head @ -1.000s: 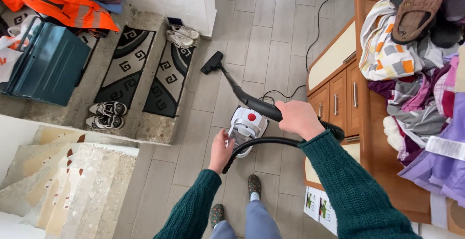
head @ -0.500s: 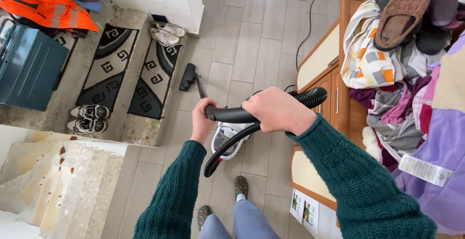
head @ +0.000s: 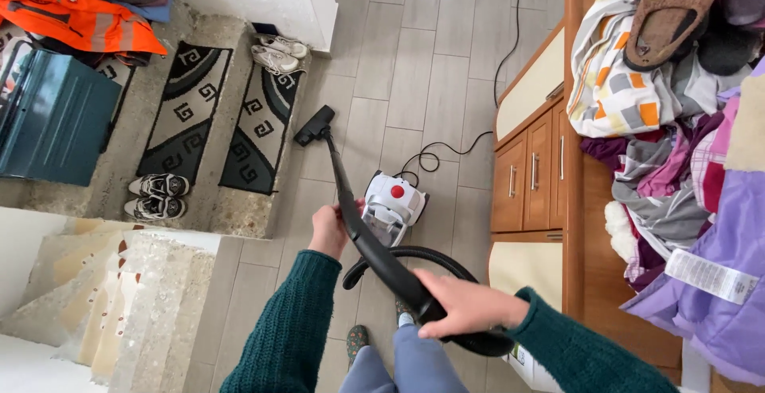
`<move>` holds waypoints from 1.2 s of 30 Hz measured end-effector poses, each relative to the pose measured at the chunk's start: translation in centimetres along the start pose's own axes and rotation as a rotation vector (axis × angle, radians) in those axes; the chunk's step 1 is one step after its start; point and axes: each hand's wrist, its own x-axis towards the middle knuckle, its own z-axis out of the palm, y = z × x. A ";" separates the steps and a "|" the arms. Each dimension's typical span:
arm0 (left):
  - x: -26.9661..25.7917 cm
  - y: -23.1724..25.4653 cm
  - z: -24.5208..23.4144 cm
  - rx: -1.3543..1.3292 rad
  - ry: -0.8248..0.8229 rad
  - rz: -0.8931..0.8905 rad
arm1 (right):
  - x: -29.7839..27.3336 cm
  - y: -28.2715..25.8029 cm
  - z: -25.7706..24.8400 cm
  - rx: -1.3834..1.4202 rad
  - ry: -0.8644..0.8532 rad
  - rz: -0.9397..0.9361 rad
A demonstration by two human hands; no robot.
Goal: The person uses a vacuum cleaner to clean the tiled floor in a hallway near a staircase. They move the vacuum head back and forth across the floor, covering areas near a wooden cabinet and a doorway, then turn off the vacuum at the end.
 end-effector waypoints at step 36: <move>9.3 3.8 -24.4 1.706 -0.472 0.436 | 23.5 33.0 37.7 0.152 0.529 0.769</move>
